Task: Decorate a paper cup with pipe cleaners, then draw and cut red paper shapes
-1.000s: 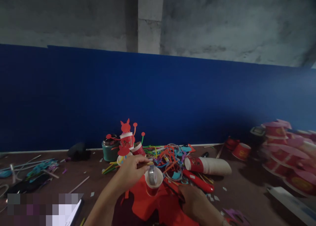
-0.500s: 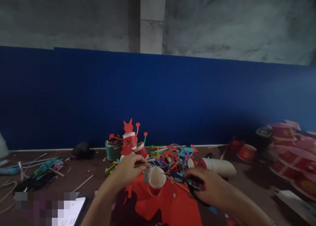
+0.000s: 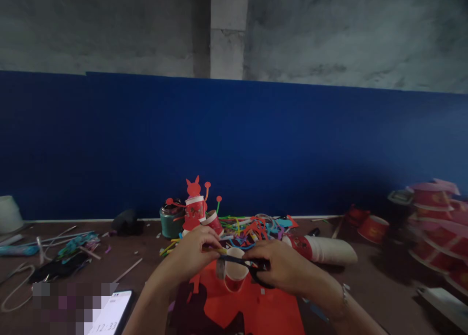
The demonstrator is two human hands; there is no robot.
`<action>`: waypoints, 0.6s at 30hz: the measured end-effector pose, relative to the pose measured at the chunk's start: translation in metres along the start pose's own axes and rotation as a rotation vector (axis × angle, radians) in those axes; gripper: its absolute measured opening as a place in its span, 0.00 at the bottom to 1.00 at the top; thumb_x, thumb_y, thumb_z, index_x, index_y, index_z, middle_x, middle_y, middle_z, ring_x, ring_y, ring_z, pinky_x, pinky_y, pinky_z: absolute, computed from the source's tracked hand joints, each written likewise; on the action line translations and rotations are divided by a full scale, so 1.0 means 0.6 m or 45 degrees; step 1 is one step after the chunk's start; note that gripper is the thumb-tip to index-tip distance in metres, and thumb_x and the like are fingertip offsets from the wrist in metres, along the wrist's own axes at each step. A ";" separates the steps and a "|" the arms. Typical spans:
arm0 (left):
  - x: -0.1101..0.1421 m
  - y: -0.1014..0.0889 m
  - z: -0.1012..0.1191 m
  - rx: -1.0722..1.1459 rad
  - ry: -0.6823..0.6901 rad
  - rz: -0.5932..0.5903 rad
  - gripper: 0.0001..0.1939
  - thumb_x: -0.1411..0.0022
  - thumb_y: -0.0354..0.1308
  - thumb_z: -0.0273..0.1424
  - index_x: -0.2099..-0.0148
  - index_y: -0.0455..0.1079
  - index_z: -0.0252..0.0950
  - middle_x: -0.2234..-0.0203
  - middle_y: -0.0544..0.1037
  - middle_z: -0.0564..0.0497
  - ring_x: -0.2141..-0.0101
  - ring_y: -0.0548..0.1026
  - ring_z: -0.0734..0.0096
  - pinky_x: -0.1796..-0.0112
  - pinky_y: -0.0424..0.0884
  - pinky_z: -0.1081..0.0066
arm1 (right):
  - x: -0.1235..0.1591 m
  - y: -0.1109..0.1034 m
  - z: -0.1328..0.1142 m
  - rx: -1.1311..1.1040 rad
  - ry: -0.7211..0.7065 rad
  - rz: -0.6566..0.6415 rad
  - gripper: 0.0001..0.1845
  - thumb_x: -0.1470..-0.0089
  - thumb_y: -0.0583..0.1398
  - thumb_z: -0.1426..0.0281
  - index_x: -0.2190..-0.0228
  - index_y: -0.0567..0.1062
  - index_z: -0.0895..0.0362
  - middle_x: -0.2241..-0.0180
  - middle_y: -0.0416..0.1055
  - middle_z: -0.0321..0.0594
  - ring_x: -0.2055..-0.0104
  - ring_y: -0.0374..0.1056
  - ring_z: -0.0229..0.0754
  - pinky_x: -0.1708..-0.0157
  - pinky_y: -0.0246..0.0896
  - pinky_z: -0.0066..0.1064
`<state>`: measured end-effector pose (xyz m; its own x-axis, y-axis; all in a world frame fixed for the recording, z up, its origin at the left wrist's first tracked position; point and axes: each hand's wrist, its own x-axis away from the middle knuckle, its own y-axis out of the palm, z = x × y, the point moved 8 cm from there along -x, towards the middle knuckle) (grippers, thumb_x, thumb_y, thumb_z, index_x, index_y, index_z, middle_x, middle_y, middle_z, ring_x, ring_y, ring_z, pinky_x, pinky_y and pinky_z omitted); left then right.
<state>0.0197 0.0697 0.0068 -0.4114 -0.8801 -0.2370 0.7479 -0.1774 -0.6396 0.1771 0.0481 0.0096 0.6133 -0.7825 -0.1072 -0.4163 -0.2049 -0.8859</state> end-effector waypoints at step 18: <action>0.006 -0.020 -0.042 0.147 -0.212 0.090 0.10 0.45 0.56 0.36 0.69 0.75 0.36 0.78 0.74 0.52 0.74 0.69 0.69 0.72 0.60 0.72 | -0.002 0.075 -0.011 0.044 0.137 0.029 0.10 0.58 0.58 0.75 0.70 0.75 0.55 0.70 0.74 0.36 0.70 0.65 0.37 0.73 0.51 0.26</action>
<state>-0.0035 0.0797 -0.0047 -0.2712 -0.9510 -0.1484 0.8308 -0.1534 -0.5351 0.1532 0.0359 -0.0269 0.5274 -0.8459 -0.0799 -0.4047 -0.1674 -0.8990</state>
